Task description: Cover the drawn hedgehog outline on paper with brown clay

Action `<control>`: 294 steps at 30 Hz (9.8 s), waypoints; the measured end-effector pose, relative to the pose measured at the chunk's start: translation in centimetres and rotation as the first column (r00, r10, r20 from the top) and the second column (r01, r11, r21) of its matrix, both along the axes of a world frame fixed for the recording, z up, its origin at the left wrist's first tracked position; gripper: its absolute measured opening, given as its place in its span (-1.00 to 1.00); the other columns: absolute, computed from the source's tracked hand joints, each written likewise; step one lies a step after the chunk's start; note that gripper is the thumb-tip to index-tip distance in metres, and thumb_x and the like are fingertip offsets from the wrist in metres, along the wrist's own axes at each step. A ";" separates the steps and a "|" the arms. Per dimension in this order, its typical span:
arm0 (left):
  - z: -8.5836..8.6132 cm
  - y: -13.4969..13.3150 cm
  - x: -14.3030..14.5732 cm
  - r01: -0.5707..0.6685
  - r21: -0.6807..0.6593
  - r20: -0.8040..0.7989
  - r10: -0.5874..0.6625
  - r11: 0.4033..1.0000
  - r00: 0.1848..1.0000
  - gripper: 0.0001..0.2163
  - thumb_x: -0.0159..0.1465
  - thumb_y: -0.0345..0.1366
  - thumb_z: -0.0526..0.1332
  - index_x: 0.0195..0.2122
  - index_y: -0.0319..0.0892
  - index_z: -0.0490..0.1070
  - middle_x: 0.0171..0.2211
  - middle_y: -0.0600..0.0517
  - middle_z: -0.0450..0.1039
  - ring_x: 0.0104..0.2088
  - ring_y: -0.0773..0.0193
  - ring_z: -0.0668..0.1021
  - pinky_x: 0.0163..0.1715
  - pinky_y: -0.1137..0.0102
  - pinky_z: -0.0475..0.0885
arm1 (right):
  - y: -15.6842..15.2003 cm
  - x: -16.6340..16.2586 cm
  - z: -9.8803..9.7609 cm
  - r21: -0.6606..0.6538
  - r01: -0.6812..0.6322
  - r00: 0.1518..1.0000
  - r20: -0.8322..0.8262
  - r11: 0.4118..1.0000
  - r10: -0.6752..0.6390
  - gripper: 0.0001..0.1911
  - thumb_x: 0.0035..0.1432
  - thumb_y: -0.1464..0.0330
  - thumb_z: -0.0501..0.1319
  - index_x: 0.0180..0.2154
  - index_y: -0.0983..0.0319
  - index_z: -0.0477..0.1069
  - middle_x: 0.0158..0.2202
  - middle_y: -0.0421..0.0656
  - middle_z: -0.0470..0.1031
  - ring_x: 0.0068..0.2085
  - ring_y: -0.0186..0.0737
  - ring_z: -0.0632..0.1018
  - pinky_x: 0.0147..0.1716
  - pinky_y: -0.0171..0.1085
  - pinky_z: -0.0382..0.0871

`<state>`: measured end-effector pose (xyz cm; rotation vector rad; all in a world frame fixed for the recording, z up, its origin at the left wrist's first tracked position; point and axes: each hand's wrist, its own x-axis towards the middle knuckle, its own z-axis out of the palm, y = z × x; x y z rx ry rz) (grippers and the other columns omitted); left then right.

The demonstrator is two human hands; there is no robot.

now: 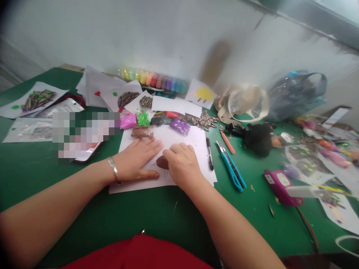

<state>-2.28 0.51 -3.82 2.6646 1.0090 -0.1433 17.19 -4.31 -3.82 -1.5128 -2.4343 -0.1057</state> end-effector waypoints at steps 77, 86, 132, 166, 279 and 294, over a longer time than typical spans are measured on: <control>0.8 -0.1 0.1 -0.011 -0.009 -0.069 0.011 1.000 0.998 -0.15 0.20 0.24 0.05 0.37 -0.23 -0.09 0.38 -0.19 -0.19 0.34 -0.17 -0.01 0.24 -0.05 -0.08 | 1.8 1.8 -0.4 -0.102 0.039 0.998 -0.053 0.994 -0.045 -0.76 0.24 0.51 0.03 -0.27 0.24 0.47 -0.30 -0.05 0.43 -0.20 -0.10 0.33 -0.23 -0.20 0.14; 0.7 0.0 0.2 -0.005 -0.002 -0.078 0.004 1.000 0.997 -0.15 0.20 0.23 0.05 0.37 -0.22 -0.08 0.38 -0.18 -0.20 0.35 -0.16 -0.02 0.24 -0.06 -0.09 | 1.9 2.0 -0.6 -0.108 0.058 0.996 -0.055 0.992 -0.064 -0.75 0.26 0.50 0.02 -0.26 0.23 0.46 -0.30 -0.06 0.43 -0.21 -0.11 0.32 -0.23 -0.20 0.12; 0.6 0.2 0.2 -0.006 -0.009 -0.102 0.005 1.000 0.995 -0.15 0.21 0.24 0.02 0.38 -0.19 -0.13 0.39 -0.14 -0.23 0.36 -0.12 -0.06 0.25 -0.05 -0.10 | 1.4 6.7 1.7 -0.098 0.177 0.933 -0.299 0.979 -0.199 -0.73 0.22 0.49 0.02 -0.16 0.23 0.46 -0.25 -0.08 0.48 -0.16 -0.12 0.44 -0.16 -0.19 0.27; 0.5 0.2 0.2 0.008 0.017 -0.134 -0.006 1.000 0.991 -0.15 0.22 0.25 -0.01 0.38 -0.20 -0.14 0.39 -0.05 -0.29 0.37 -0.07 -0.08 0.25 -0.09 -0.08 | 0.6 6.0 2.8 -0.387 0.177 0.984 0.036 0.905 -0.177 -0.72 0.18 0.48 0.03 -0.30 0.22 0.52 -0.30 -0.10 0.52 -0.26 -0.21 0.47 -0.29 -0.30 0.19; 0.6 0.0 0.1 -0.029 0.009 -0.107 0.029 1.000 0.994 -0.18 0.22 0.21 0.02 0.38 -0.20 -0.10 0.40 -0.08 -0.24 0.34 -0.16 -0.01 0.23 -0.09 -0.07 | -4.3 4.7 2.1 -0.555 0.092 0.955 -0.185 0.827 -0.230 -0.45 0.09 0.48 0.02 0.09 0.09 0.44 -0.01 -0.18 0.56 -0.08 -0.13 0.58 -0.08 -0.23 0.41; 0.7 -0.1 0.2 -0.029 0.006 -0.077 0.029 1.000 0.997 -0.18 0.21 0.18 0.07 0.36 -0.23 -0.06 0.39 -0.13 -0.18 0.34 -0.15 0.01 0.23 -0.07 -0.06 | -1.6 4.1 5.1 -0.591 0.097 0.994 0.016 0.801 -0.109 -0.36 0.05 0.49 0.01 0.14 -0.09 0.34 -0.21 -0.27 0.61 -0.34 -0.25 0.52 -0.42 -0.35 0.19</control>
